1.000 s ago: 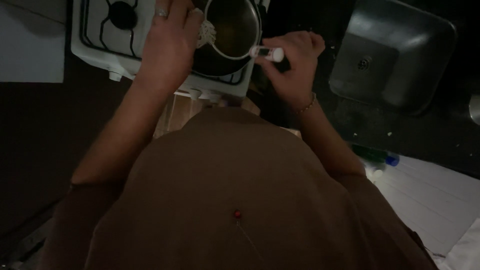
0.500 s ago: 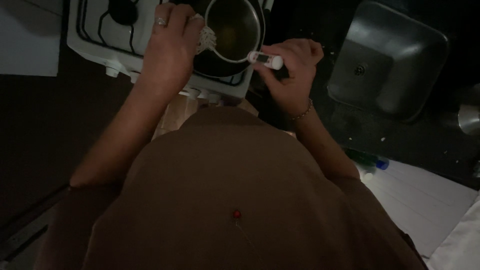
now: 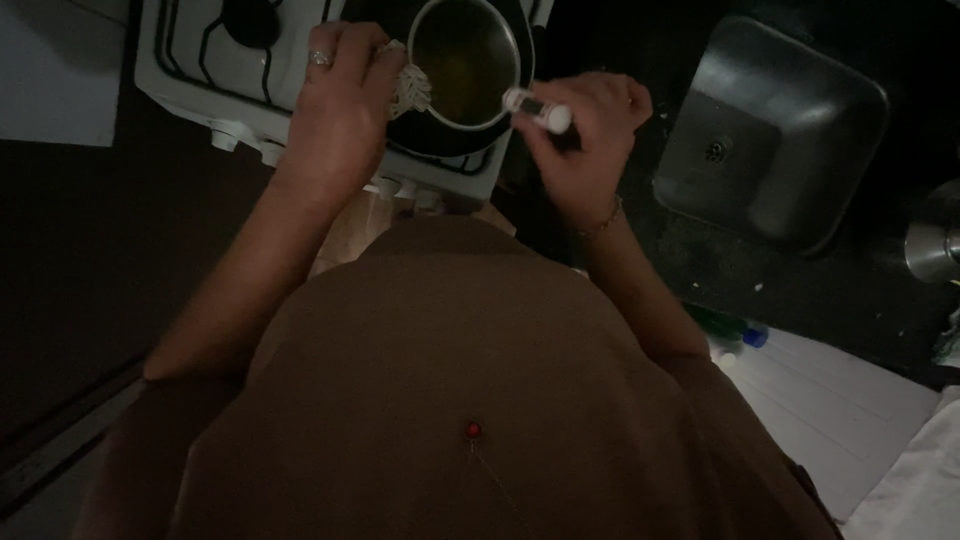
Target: Checking the temperature of melted wax in a pot using a digital thermometer.
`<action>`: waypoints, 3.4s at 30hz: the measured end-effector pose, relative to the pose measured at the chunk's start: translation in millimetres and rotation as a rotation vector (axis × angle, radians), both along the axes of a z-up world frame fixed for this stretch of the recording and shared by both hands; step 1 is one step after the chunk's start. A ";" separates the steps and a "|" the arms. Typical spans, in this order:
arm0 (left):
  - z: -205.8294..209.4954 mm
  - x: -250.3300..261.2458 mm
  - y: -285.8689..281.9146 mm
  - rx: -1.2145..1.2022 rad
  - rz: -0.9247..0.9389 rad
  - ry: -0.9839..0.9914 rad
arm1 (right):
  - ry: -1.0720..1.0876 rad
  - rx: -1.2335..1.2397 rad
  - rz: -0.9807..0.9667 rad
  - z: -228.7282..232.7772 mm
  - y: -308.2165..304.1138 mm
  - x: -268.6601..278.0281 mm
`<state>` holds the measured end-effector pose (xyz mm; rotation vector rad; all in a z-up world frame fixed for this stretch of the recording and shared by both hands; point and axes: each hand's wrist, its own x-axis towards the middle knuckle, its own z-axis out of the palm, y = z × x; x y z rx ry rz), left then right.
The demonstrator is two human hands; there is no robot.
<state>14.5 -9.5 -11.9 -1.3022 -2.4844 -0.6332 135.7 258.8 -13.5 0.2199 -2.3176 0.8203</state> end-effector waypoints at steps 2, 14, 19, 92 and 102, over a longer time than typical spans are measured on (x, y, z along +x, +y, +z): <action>-1.7 0.1 0.2 0.040 -0.003 -0.003 | -0.067 -0.182 -0.006 -16.0 6.0 -3.8; -5.2 3.4 -5.7 0.049 0.021 0.011 | 0.034 0.070 -0.058 5.0 -4.8 -9.1; -18.2 5.1 -10.0 0.053 0.055 -0.018 | -0.027 0.006 0.009 -6.7 -5.9 -2.2; -23.4 17.8 -15.2 0.076 0.169 0.107 | -0.083 0.110 -0.048 10.0 -11.2 -17.6; -22.9 17.7 -16.6 0.067 0.164 0.054 | -0.085 0.088 0.010 9.7 -15.0 -19.9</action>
